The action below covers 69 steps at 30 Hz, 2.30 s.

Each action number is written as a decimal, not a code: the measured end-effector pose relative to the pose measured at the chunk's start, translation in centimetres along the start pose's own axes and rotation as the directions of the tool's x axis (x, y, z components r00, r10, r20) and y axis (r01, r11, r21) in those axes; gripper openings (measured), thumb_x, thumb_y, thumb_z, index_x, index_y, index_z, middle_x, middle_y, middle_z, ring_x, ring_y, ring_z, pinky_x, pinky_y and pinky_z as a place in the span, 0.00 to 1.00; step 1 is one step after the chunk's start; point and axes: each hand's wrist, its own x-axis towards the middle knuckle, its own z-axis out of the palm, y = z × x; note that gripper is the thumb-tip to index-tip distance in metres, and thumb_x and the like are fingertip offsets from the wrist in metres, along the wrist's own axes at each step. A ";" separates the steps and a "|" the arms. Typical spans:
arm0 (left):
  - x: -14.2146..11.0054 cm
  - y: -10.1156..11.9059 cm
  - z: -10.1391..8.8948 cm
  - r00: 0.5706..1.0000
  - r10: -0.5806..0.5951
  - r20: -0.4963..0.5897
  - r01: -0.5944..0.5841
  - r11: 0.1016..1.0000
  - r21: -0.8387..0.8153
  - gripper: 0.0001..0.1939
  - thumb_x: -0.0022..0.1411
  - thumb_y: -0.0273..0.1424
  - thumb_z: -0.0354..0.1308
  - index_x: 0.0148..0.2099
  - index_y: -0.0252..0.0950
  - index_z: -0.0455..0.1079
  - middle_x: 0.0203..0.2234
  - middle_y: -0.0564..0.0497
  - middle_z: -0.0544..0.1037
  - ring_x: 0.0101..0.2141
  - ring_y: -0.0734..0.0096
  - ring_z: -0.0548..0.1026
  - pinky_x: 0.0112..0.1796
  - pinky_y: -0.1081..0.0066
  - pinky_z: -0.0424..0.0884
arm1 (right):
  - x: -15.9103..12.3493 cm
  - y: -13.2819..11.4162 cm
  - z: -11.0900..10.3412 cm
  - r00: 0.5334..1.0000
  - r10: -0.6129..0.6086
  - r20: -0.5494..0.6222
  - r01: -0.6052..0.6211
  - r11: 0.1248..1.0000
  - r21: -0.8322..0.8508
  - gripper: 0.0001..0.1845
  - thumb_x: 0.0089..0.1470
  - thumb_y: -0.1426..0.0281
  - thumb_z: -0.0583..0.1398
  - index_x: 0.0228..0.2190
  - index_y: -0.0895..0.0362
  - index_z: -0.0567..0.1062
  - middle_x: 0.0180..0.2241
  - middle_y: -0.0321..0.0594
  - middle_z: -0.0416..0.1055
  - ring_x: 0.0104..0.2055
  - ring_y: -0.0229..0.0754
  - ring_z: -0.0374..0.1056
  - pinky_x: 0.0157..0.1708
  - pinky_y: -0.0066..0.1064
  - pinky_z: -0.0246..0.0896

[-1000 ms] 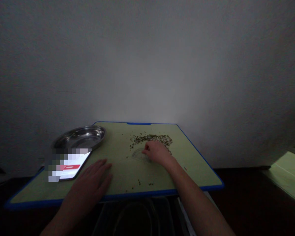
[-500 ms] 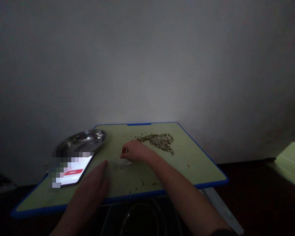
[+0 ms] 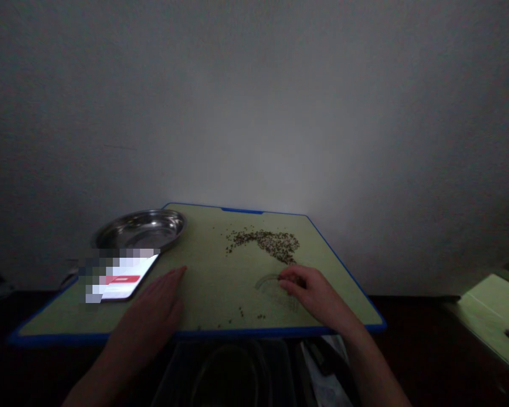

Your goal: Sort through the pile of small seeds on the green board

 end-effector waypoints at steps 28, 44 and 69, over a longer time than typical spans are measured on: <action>0.0 -0.6 0.4 1.000 0.022 0.005 -0.022 0.998 0.052 0.26 0.61 0.30 0.40 0.59 0.30 0.61 0.54 0.39 0.72 0.55 0.56 0.69 0.55 0.53 0.66 | 6.7 1.5 1.7 0.984 0.030 -0.176 -0.078 0.958 -0.275 0.09 0.54 0.66 0.57 0.29 0.57 0.76 0.29 0.40 0.75 0.30 0.40 0.67 0.30 0.29 0.55; -0.1 0.1 -0.1 0.999 0.049 -0.020 -0.048 0.998 0.050 0.24 0.59 0.27 0.43 0.57 0.30 0.64 0.52 0.39 0.74 0.54 0.57 0.71 0.54 0.53 0.67 | 2.3 1.2 2.7 0.994 0.009 0.105 -0.002 0.998 -0.064 0.10 0.52 0.66 0.57 0.28 0.59 0.74 0.25 0.36 0.71 0.27 0.38 0.64 0.26 0.27 0.54; -0.1 0.0 -0.1 0.996 0.079 -0.034 -0.076 0.994 0.083 0.23 0.59 0.27 0.44 0.56 0.31 0.65 0.51 0.40 0.75 0.53 0.58 0.72 0.53 0.54 0.69 | 2.2 -4.1 4.5 0.944 -0.114 0.311 0.095 0.993 0.076 0.06 0.52 0.69 0.61 0.30 0.59 0.77 0.27 0.36 0.72 0.29 0.36 0.65 0.28 0.25 0.56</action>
